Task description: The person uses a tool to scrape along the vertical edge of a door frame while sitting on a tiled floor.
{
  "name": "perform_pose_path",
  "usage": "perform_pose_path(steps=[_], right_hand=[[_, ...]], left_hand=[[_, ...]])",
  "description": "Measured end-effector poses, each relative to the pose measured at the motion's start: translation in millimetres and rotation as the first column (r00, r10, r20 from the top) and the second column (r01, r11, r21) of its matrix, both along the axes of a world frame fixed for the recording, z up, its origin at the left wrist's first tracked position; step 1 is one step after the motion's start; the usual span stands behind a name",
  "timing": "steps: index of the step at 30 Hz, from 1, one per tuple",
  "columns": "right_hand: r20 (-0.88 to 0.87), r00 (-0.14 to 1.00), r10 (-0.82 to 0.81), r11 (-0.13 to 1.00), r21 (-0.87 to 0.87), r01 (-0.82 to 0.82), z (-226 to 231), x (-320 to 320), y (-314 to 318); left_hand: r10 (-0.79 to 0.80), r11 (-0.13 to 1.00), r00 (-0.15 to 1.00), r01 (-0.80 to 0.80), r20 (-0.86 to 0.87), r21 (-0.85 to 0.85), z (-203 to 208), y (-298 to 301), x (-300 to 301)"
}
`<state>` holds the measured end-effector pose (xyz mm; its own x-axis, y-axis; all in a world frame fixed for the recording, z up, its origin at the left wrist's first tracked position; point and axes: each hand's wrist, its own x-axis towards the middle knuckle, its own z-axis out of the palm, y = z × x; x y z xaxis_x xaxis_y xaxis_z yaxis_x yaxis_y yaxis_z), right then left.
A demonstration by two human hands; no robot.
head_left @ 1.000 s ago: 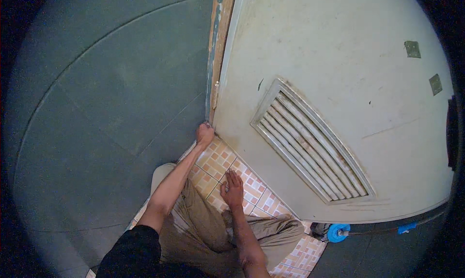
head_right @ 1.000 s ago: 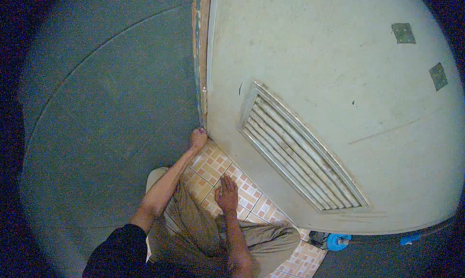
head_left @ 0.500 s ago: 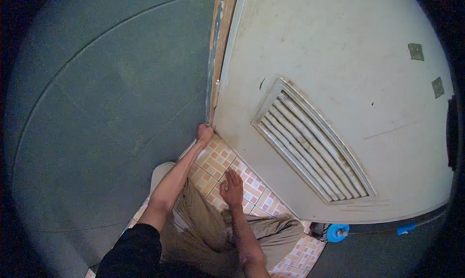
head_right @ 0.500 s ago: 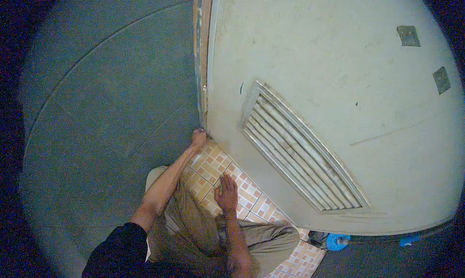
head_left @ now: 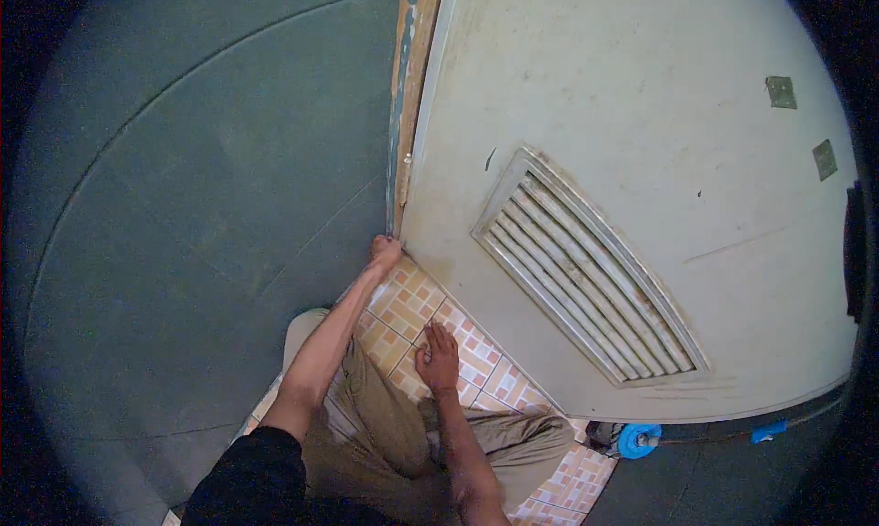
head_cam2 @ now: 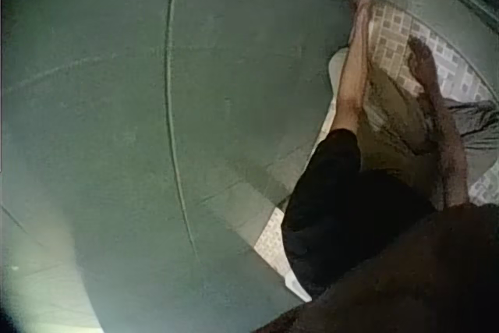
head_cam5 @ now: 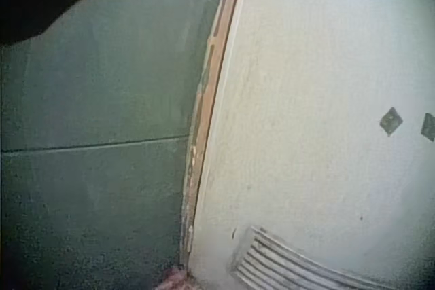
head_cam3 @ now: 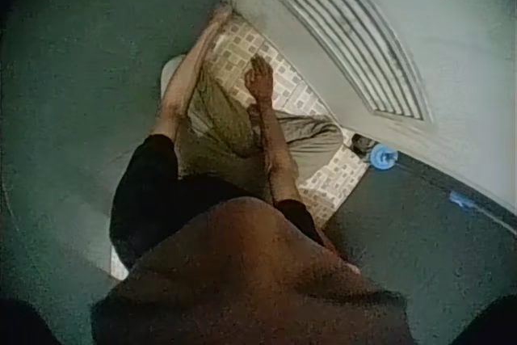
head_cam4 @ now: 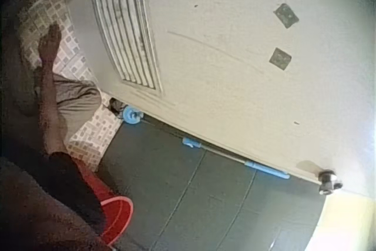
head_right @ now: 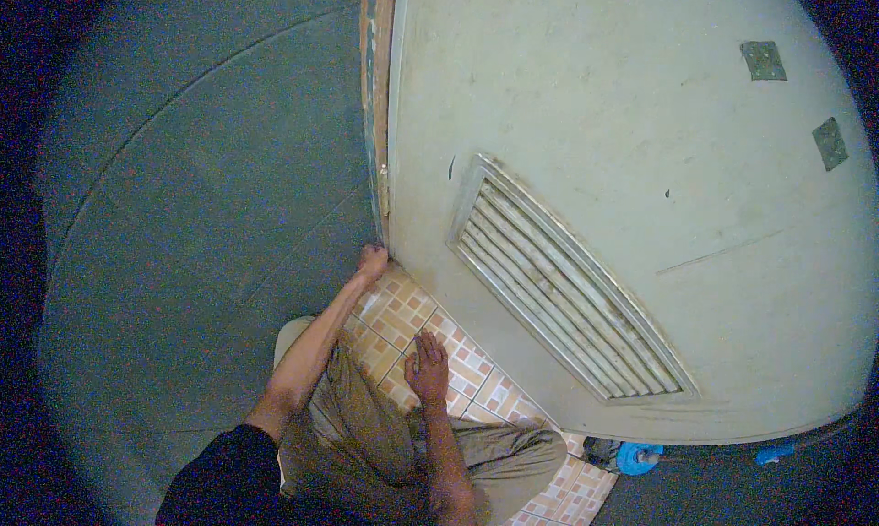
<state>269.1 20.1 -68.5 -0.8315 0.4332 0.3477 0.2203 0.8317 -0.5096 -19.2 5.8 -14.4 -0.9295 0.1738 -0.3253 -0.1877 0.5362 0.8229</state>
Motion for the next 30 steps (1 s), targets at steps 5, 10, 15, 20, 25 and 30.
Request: perform_pose_path(steps=[5,10,15,20,25,30], right_hand=[[-0.008,1.000,0.001,1.000,0.003,-0.001,0,-3,-3],[-0.019,1.000,0.002,1.000,0.015,-0.002,0,2,3],[-0.027,1.000,0.002,1.000,0.017,-0.001,-1,2,3],[0.023,0.999,0.025,1.000,-0.007,-0.025,-5,-3,-2],[0.038,0.999,0.012,1.000,-0.003,-0.012,-3,2,4],[0.014,1.000,0.004,1.000,-0.022,-0.003,-1,1,2]], left_hand=[[-0.013,0.999,0.998,0.011,-0.056,-0.047,-17,-2,-9],[-0.038,0.999,0.994,0.039,-0.105,0.011,5,3,3],[0.000,0.996,0.991,0.012,-0.135,0.087,8,3,5],[-0.104,0.989,0.983,0.087,-0.149,-0.117,-22,-3,-18],[-0.025,0.998,0.999,0.026,-0.023,0.059,-21,6,-4],[-0.022,1.000,0.991,0.022,-0.133,-0.008,-6,4,2]])
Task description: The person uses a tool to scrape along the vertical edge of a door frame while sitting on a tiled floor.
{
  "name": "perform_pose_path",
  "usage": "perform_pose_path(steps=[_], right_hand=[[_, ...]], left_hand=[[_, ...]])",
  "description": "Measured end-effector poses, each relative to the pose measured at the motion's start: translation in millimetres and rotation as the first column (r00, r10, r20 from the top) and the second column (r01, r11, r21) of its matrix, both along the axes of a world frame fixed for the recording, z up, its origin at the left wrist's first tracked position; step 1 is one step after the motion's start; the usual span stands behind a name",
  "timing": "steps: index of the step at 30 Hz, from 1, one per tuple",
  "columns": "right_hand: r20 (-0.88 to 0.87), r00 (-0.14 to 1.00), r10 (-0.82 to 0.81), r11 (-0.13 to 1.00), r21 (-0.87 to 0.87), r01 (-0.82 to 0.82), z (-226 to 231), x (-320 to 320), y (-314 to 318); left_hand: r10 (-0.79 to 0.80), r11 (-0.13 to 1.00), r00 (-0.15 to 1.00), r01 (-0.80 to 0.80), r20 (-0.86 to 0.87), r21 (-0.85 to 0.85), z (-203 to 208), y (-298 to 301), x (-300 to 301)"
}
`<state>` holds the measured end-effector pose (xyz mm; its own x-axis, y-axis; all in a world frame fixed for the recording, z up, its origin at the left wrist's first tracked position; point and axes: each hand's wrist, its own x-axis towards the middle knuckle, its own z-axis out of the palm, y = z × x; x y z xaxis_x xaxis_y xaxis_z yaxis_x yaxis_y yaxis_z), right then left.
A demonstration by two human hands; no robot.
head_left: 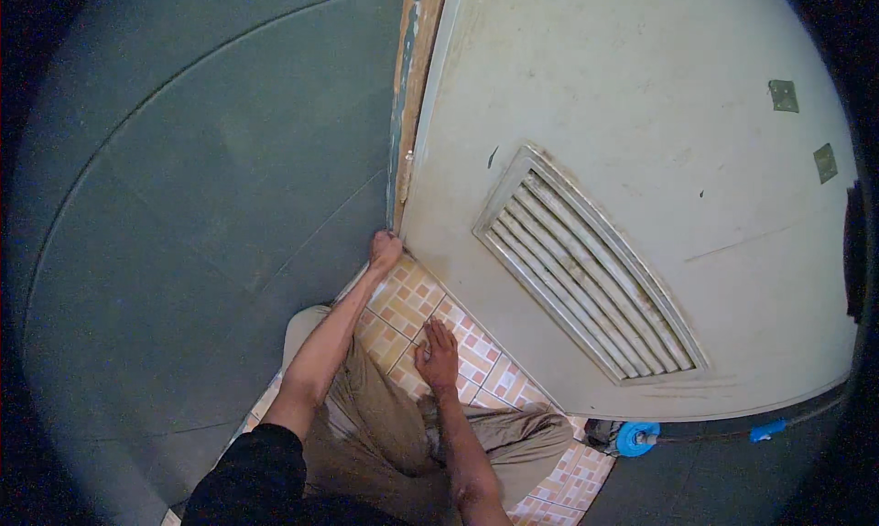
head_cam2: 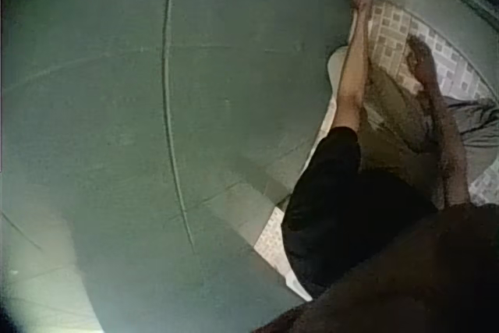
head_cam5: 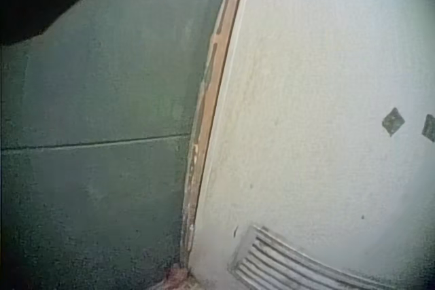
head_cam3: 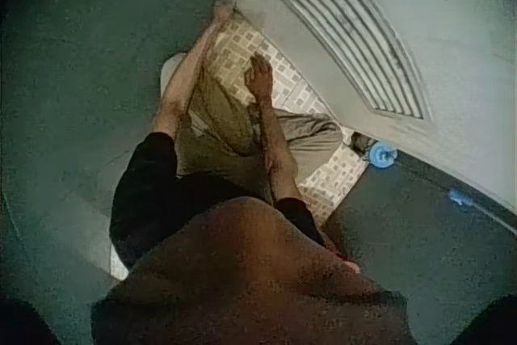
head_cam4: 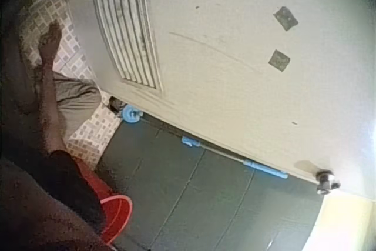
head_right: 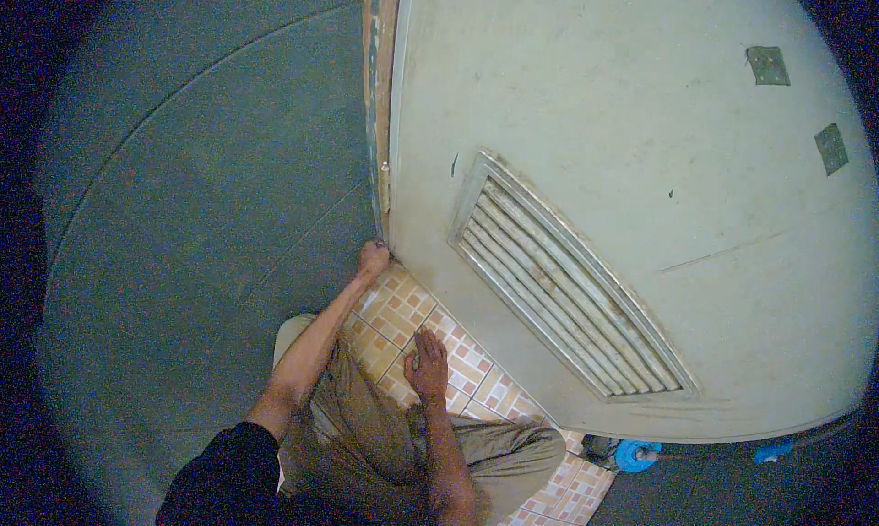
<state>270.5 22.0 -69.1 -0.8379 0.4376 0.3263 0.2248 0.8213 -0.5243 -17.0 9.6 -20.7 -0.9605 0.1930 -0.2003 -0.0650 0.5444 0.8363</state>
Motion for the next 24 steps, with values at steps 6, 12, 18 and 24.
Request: perform_pose_path(steps=[6,12,18,24], right_hand=[[-0.043,0.999,0.010,0.999,0.047,-0.008,0,-3,-2],[0.003,1.000,-0.018,0.999,0.039,0.018,1,3,3],[-0.101,0.983,0.154,0.985,-0.067,-0.161,23,-60,-64],[0.025,0.999,-0.021,1.000,0.019,0.021,0,4,4]], left_hand=[[-0.034,0.998,0.989,0.041,-0.142,0.044,15,-9,3],[-0.152,0.972,0.988,0.148,-0.010,-0.181,-19,2,-7],[0.076,0.992,0.992,-0.085,0.103,0.091,-133,-109,-155],[-0.027,1.000,0.991,0.028,0.134,0.000,-32,13,-15]])
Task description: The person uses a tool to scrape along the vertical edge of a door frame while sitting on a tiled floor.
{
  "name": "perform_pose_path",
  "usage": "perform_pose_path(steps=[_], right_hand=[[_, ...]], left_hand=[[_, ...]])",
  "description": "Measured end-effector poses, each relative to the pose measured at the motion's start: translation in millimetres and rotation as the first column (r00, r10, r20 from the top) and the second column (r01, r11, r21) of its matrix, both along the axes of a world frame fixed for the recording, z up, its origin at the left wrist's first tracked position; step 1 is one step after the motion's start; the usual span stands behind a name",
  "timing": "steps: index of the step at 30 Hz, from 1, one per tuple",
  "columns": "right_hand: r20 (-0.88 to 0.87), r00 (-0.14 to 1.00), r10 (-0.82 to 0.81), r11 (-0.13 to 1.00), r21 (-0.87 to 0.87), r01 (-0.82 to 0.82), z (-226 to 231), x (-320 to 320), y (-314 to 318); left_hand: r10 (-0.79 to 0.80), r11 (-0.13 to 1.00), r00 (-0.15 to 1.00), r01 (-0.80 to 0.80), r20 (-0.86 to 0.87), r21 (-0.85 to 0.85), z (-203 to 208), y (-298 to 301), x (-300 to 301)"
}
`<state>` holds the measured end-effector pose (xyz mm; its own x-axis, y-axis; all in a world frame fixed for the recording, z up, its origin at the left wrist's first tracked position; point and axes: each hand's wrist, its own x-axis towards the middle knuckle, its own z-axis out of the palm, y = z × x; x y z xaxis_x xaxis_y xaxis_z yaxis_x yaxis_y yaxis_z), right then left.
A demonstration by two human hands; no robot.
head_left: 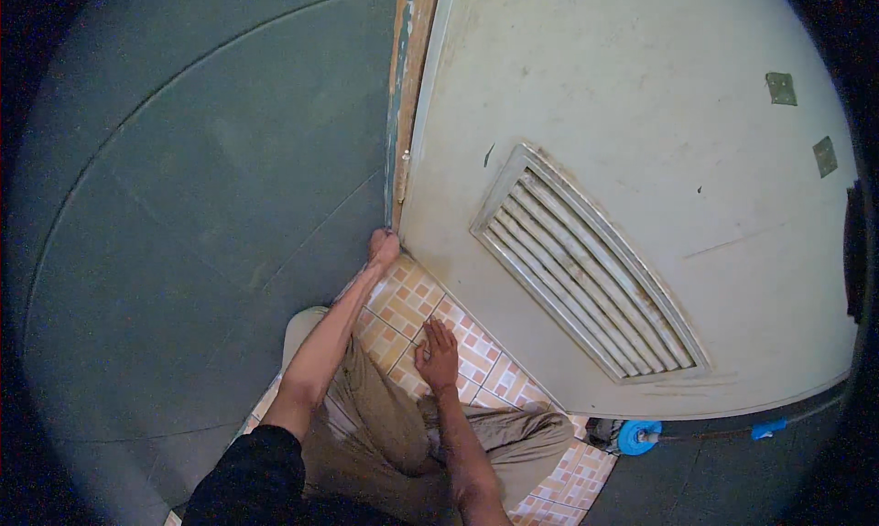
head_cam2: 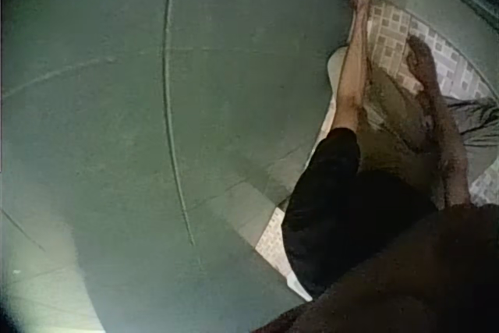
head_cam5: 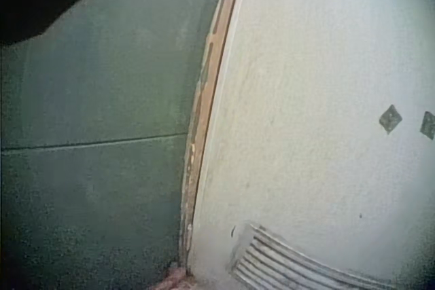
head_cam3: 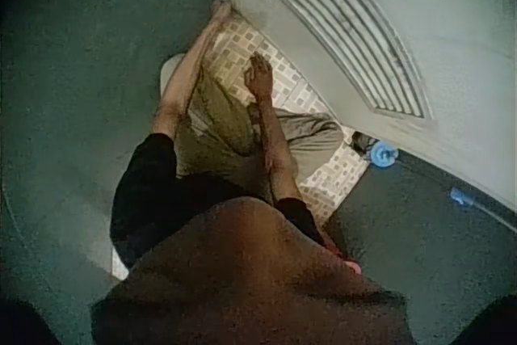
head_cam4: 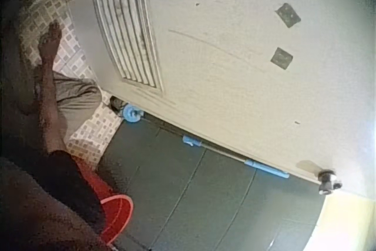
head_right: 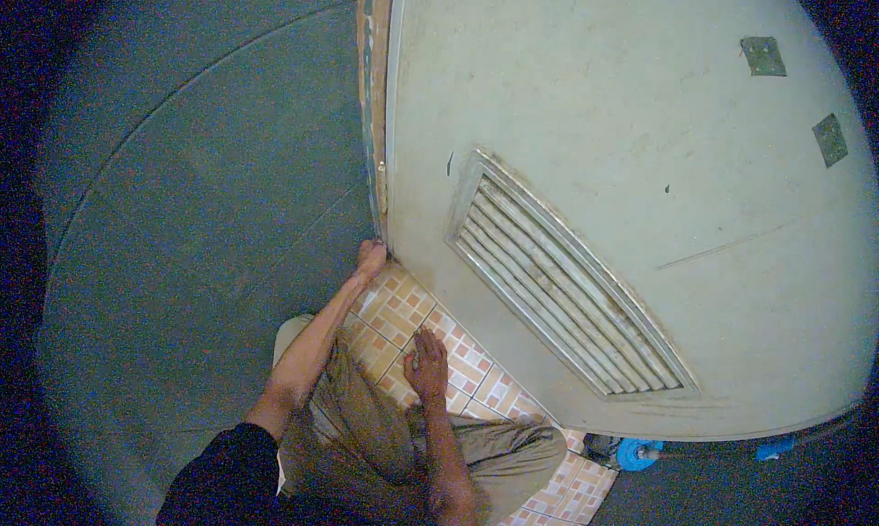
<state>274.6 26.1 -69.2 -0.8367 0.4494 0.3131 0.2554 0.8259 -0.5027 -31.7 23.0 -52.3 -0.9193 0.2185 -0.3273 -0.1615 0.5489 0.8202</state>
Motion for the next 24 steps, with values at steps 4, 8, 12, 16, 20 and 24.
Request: perform_pose_path(steps=[4,8,12,16,20,24], right_hand=[[-0.040,0.999,0.012,1.000,-0.008,-0.012,2,-5,-6],[-0.030,1.000,0.004,1.000,-0.001,-0.004,1,0,-2],[-0.031,0.999,0.041,0.999,-0.013,-0.042,0,-11,-10],[-0.019,0.999,0.045,0.999,-0.014,-0.045,1,-11,-11],[-0.011,1.000,0.022,1.000,0.003,-0.022,3,-5,-7],[-0.017,1.000,-0.002,0.999,0.039,0.003,4,0,-1]], left_hand=[[0.010,0.999,0.995,-0.006,-0.097,0.047,31,-13,3],[-0.008,0.989,0.996,0.020,-0.086,0.144,9,-4,1],[-0.117,0.986,0.972,0.088,0.203,0.145,-56,-29,-43],[-0.020,0.995,0.965,-0.005,0.261,0.095,-60,-14,-39],[-0.016,0.999,0.993,0.011,0.120,0.045,-20,-11,-13],[-0.044,0.999,0.999,0.044,-0.025,0.007,45,-8,19]])
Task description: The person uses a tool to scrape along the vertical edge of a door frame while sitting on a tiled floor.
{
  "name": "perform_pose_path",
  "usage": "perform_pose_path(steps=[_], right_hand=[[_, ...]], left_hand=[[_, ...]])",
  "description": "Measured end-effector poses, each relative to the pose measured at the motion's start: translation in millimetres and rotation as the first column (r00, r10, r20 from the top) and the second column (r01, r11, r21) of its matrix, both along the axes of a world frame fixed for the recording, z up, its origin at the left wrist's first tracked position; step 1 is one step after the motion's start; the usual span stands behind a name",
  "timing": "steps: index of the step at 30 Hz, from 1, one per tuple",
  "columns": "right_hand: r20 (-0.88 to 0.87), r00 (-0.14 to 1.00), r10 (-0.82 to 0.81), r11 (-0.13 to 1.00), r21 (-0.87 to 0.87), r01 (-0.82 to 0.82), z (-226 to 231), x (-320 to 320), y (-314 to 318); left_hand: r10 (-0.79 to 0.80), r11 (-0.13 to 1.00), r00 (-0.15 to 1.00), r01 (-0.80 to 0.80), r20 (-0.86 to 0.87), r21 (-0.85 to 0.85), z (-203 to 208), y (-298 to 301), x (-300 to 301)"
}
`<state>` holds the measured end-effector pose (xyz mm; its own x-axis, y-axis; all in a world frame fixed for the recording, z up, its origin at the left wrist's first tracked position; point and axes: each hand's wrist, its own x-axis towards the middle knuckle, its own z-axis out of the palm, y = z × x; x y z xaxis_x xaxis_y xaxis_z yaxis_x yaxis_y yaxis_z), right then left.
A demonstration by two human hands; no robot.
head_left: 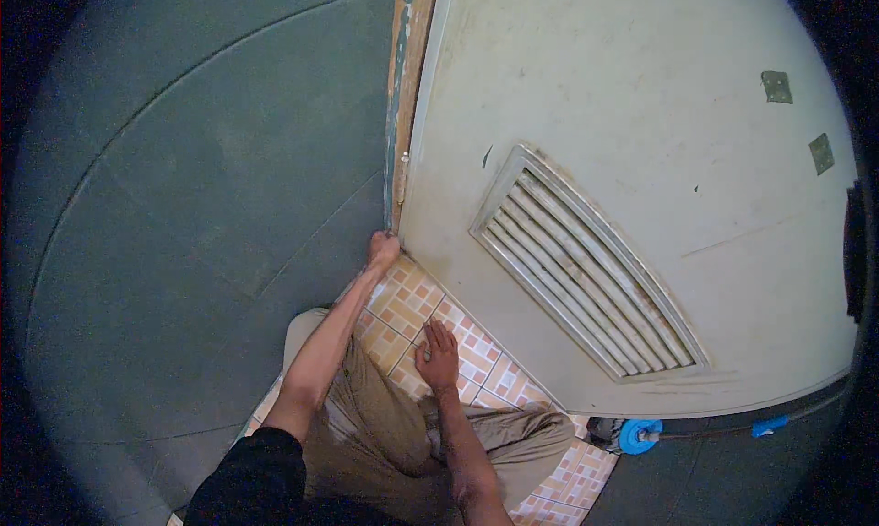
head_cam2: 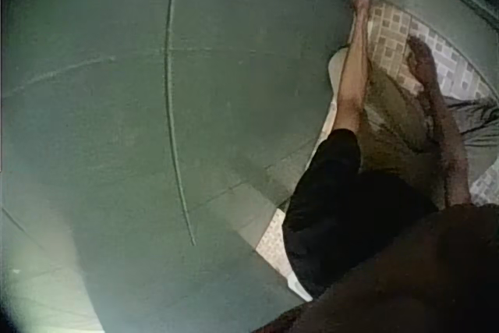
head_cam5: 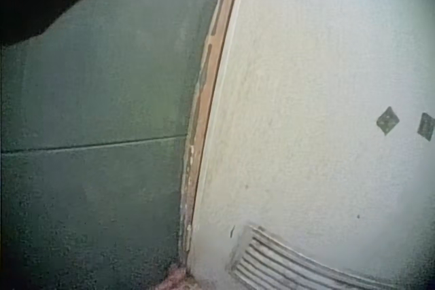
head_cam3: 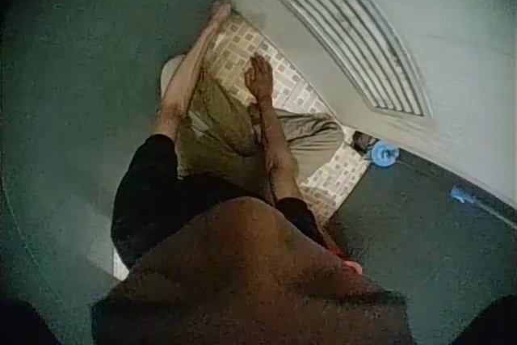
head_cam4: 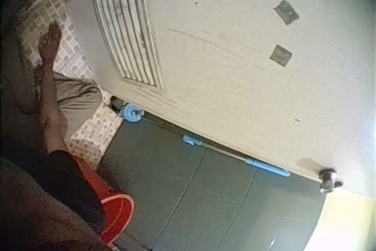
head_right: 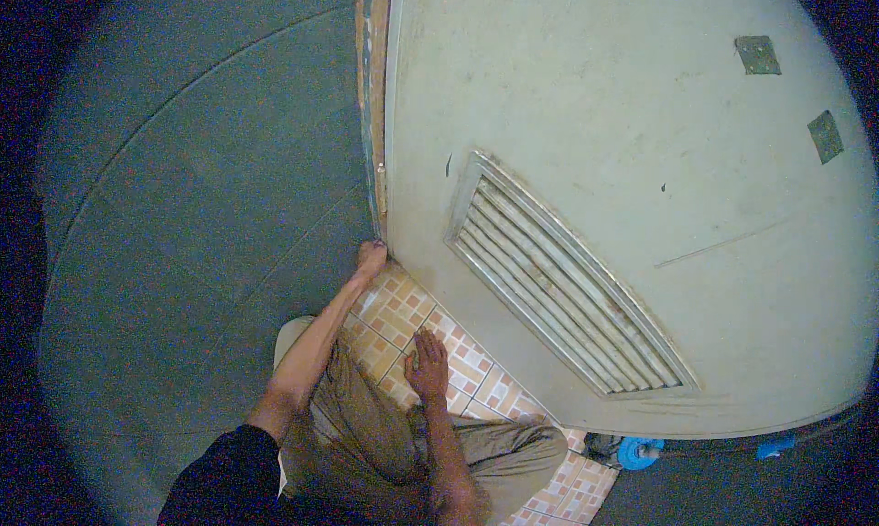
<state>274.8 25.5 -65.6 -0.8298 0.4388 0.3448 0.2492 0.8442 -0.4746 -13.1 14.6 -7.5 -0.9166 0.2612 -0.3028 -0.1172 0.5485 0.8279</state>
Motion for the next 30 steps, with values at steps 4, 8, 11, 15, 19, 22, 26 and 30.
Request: perform_pose_path(steps=[4,8,11,15,19,22,26,30], right_hand=[[-0.026,0.999,0.020,0.999,-0.024,-0.021,1,-8,-8],[-0.010,1.000,0.018,0.999,-0.042,-0.018,0,-7,-6],[0.022,1.000,0.015,0.998,-0.057,-0.014,-1,-4,-4],[0.019,0.999,0.031,0.996,-0.079,-0.029,-3,-13,-11],[0.047,0.999,-0.011,1.000,-0.019,0.012,-1,4,3],[0.023,0.998,0.060,0.995,-0.075,-0.058,9,-15,-16],[0.003,1.000,0.008,0.999,-0.046,-0.008,0,-1,-2],[-0.004,1.000,0.023,0.999,-0.028,-0.023,1,-7,-5]], left_hand=[[-0.006,1.000,1.000,0.006,-0.005,0.013,-17,-10,-24],[0.032,0.999,0.999,-0.033,0.030,0.014,-42,-5,-30],[0.054,0.996,0.985,-0.066,0.163,0.066,-59,-4,-31],[0.142,0.976,0.954,-0.180,0.266,0.123,-78,-11,-41],[0.039,0.994,0.975,-0.060,0.217,0.093,-60,9,-16],[0.103,0.991,0.995,-0.101,-0.017,0.082,-67,-19,-41],[0.045,0.998,0.986,-0.036,-0.158,0.058,-20,0,-12],[0.011,0.999,0.990,-0.005,-0.141,0.044,-5,-10,-13]])
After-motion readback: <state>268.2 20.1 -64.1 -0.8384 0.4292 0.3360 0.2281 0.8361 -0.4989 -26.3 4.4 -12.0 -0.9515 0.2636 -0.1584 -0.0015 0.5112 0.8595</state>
